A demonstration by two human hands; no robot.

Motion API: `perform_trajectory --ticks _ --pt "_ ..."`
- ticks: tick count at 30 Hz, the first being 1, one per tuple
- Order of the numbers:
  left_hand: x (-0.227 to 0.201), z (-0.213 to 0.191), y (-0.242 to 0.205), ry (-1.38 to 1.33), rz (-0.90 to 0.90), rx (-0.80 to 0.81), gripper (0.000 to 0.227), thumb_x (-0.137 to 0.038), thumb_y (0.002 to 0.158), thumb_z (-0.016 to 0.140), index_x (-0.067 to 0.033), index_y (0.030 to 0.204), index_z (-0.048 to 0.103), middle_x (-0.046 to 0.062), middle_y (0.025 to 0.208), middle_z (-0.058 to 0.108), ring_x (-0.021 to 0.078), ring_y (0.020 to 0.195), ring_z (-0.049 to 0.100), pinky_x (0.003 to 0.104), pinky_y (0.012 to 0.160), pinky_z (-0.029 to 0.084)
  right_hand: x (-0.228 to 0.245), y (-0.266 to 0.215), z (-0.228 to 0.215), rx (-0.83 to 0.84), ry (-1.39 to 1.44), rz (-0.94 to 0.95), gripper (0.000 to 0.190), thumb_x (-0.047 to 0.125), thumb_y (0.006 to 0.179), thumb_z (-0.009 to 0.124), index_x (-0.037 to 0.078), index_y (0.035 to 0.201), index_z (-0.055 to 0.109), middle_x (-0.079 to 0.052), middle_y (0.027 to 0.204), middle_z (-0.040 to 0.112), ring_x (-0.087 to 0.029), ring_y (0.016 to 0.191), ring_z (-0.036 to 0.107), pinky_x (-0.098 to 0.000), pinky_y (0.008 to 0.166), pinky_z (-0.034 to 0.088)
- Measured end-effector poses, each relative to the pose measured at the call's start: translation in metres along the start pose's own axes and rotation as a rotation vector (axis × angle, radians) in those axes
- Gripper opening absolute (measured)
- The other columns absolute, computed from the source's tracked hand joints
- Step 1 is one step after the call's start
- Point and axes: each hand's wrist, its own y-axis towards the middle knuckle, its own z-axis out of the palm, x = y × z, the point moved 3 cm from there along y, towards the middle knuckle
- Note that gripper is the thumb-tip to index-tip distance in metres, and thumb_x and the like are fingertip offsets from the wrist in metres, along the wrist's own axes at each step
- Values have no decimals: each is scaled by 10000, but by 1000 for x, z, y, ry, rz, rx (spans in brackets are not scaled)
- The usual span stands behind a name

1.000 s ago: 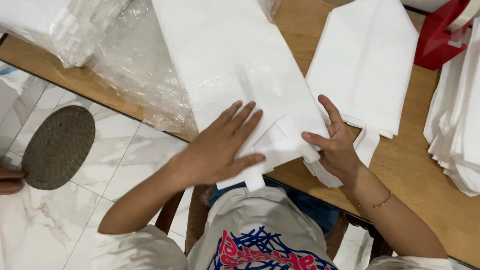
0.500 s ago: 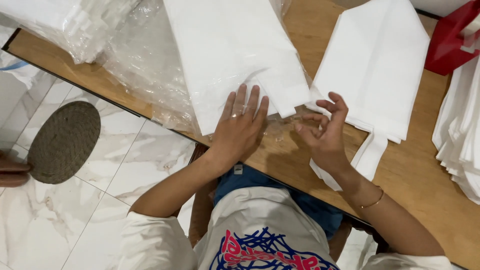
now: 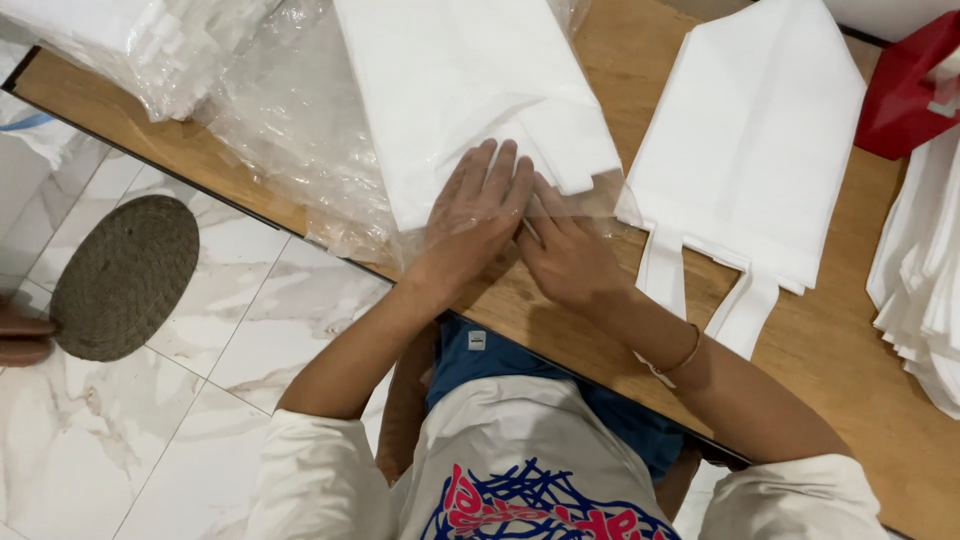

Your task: The person repeatedly folds white plastic shopping bags by hand on a wooden table. They pick up a bag, fold it in half, then fold it again to create a compact stack, and place it on a growing pile. The process is repeated continuously throughout the clip.

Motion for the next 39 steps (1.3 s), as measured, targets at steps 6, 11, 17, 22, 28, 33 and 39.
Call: perform_trajectory --ticks 6,11,17,22,28,33,39 --pt "-54 -47 -44 100 381 -689 259 -96 840 407 -20 1010 586 179 1010 571 329 952 565 392 788 481 -8 12 6 217 153 75 445 238 854 438 24 1241 386 -184 1327 317 -348 1254 246 -393 1000 255" --pt "-42 -76 -41 180 308 -849 257 -211 866 398 -112 982 605 119 969 586 282 897 563 427 768 479 -9 34 3 163 104 65 502 282 853 455 -32 1240 389 -219 1323 310 -368 1245 245 -398 1002 254" --pt "-15 -74 -25 321 169 -788 151 -153 836 449 -131 825 597 59 811 558 223 774 565 336 674 471 -21 39 44 54 49 100 523 391 857 429 -1 1202 445 -167 1316 343 -336 1225 301 -388 1003 261" --pt "-20 -80 -24 289 195 -810 172 -96 823 439 -96 724 579 49 713 507 204 695 553 296 615 462 -23 40 53 170 131 110 551 390 855 437 -10 1232 395 -192 1359 253 -371 1249 226 -424 1023 204" --pt "-30 -74 -30 194 181 -870 164 -105 829 451 -92 744 591 59 731 520 218 707 560 329 638 465 -8 38 23 442 157 144 630 420 837 423 25 1310 293 -195 1406 112 -370 1291 89 -459 1047 90" --pt "-61 -50 -45 -131 440 -987 221 -110 865 378 -98 774 578 103 867 597 245 836 592 365 738 477 -5 34 21 499 209 156 713 529 836 294 57 1350 148 -186 1412 46 -350 1305 18 -523 1026 -18" --pt "-63 -52 -37 -222 534 -871 202 -78 863 430 -32 708 552 122 776 548 266 737 560 347 651 499 -14 34 42 636 190 116 760 555 805 284 82 1354 53 -144 1422 -46 -310 1309 -78 -500 1036 -52"
